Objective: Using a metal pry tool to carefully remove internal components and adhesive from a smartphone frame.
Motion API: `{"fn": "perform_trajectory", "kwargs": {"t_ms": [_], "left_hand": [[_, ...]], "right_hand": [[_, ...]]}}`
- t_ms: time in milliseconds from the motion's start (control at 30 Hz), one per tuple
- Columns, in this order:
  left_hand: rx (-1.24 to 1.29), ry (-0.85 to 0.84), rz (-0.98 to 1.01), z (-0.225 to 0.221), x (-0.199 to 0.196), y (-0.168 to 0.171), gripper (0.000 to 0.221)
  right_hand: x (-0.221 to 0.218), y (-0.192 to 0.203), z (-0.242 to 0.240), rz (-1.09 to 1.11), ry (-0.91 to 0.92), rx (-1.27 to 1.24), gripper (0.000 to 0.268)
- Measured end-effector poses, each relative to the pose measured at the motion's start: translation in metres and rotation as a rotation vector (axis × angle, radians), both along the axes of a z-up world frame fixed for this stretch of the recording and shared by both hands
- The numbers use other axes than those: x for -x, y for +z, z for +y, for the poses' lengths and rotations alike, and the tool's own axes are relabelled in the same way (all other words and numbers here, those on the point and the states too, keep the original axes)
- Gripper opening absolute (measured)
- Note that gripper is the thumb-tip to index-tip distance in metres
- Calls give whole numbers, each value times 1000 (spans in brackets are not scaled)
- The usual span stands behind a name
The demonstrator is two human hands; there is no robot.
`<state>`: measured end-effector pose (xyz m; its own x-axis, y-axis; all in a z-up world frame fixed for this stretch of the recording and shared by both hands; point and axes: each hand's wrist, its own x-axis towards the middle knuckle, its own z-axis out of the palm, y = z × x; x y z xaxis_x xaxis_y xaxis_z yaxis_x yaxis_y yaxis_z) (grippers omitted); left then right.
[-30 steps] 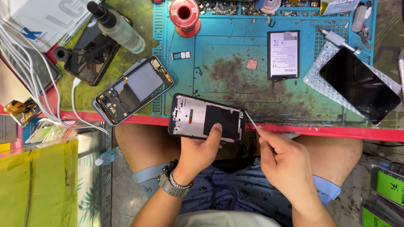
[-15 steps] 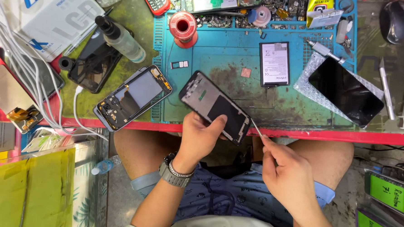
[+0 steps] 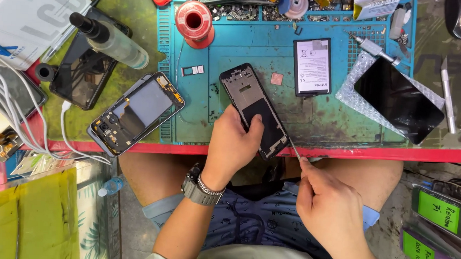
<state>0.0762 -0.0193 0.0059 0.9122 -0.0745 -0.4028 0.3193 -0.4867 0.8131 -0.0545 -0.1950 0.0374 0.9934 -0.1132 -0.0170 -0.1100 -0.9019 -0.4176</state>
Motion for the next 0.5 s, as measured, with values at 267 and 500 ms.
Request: {"fn": "perform_trajectory", "kwargs": {"t_ms": [267,500], "left_hand": [[54,60,-27,-2,3,-1,22],[71,41,14,-1,2,3,19]], "right_hand": [[5,2,5,145,-39,258,48],[2,3,4,150,-40,258,51]]}}
